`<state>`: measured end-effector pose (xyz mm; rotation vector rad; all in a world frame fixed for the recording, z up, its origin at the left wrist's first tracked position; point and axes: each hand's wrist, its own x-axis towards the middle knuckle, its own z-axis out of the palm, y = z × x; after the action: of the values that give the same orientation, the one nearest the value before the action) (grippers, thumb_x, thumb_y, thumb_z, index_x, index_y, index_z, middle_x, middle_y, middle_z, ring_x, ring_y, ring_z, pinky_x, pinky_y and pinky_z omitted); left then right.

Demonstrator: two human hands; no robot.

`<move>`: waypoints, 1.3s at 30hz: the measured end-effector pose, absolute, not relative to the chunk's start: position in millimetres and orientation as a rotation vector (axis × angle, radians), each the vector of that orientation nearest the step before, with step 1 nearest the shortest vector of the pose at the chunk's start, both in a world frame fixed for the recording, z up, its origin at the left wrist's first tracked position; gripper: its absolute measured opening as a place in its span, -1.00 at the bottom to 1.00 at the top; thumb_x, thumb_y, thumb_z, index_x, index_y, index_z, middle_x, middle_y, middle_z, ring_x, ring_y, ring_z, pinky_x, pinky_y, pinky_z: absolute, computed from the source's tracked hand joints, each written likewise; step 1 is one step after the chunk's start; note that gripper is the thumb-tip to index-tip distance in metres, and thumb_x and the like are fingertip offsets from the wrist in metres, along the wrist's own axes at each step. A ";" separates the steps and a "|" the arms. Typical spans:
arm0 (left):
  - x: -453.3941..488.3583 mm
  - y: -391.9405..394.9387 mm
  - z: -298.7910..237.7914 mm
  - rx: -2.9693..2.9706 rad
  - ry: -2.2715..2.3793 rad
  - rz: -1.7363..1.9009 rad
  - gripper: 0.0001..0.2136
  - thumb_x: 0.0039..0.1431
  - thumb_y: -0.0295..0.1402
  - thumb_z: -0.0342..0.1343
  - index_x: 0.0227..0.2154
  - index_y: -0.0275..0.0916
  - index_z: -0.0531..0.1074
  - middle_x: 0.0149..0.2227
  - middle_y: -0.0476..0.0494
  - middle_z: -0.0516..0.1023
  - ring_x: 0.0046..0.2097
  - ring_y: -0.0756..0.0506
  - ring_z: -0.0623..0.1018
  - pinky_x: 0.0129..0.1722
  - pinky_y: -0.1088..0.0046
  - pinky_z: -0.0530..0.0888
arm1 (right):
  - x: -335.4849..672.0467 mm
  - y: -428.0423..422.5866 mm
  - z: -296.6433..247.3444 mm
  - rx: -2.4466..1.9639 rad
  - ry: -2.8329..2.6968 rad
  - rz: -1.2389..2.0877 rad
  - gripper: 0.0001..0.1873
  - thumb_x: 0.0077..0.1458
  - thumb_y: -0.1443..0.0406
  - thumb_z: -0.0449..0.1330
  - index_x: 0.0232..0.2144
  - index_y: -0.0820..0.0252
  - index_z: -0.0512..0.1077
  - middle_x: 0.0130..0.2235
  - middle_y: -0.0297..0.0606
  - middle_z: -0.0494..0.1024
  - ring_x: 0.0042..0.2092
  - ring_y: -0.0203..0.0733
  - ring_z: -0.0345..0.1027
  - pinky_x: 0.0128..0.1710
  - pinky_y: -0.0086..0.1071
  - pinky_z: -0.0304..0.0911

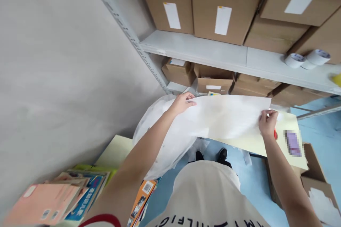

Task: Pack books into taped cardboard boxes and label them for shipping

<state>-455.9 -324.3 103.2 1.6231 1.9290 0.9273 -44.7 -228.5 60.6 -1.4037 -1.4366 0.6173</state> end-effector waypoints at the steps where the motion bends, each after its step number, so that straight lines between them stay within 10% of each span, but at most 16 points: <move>1: -448.2 -315.5 96.2 1.633 1.881 0.905 -0.76 -0.03 -0.37 0.28 -0.25 -0.23 0.48 -0.25 -0.06 0.61 -0.17 -0.10 0.57 -0.08 0.39 0.47 | -28.6 -233.2 49.4 -1.458 -1.466 0.581 -0.74 0.13 0.07 0.08 -0.30 0.07 0.12 -0.34 -0.35 0.36 -0.42 -0.28 0.26 -0.37 -0.34 0.22; 9: -362.5 -271.3 29.1 1.797 1.963 0.451 -0.72 0.09 -0.55 0.06 -0.14 -0.20 0.48 -0.15 -0.14 0.63 -0.09 -0.17 0.59 -0.04 0.33 0.47 | 57.6 -259.5 -32.5 -1.624 -1.842 0.449 -0.79 0.10 0.30 -0.01 -0.41 0.15 0.43 -0.34 -0.14 0.47 -0.26 -0.05 0.39 -0.17 -0.12 0.33; 18: -311.5 -261.5 -48.8 1.645 2.177 0.120 -0.64 0.17 -0.56 0.00 0.03 -0.30 0.40 0.00 -0.32 0.57 0.04 -0.25 0.54 0.06 0.23 0.42 | 87.8 -257.9 -127.0 -1.647 -2.112 0.660 -0.63 0.15 0.05 0.13 -0.16 0.19 0.45 -0.17 -0.03 0.43 -0.11 0.08 0.40 -0.08 0.00 0.39; 26: -246.0 -284.8 -78.4 2.029 1.884 0.038 -0.47 0.16 -0.42 0.10 0.22 -0.24 0.29 0.37 -0.28 0.12 0.41 -0.27 0.04 0.37 0.10 -0.02 | 84.0 -260.2 -150.9 -1.736 -2.267 0.638 -0.44 0.14 0.18 0.14 0.16 0.22 0.24 0.16 0.19 0.27 0.17 0.27 0.20 0.08 0.18 0.22; 31: -222.5 -301.3 -110.0 1.823 1.754 -0.218 -0.21 0.10 -0.21 0.19 0.36 -0.19 0.03 0.44 -0.30 -0.23 0.43 -0.38 -0.18 0.34 -0.07 -0.08 | 77.0 -254.3 -145.4 -1.627 -2.408 0.635 -0.31 0.20 0.20 0.04 0.33 0.21 0.00 0.39 0.12 -0.05 0.39 0.25 -0.18 0.24 0.16 0.02; 39: -219.5 -310.8 -128.4 1.573 1.827 -0.375 -0.15 0.17 0.00 0.07 0.40 -0.10 -0.21 0.44 -0.30 -0.45 0.41 -0.49 -0.36 0.23 -0.33 -0.11 | 62.8 -241.3 -156.9 -1.647 -2.647 0.827 -0.13 0.12 0.12 0.15 0.37 0.24 -0.09 0.42 0.09 -0.09 0.42 0.21 -0.26 0.31 0.11 -0.15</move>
<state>-219.5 -310.8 -128.4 1.5732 1.8275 -0.3749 62.8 -241.3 -156.9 -1.6469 -2.6472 0.8266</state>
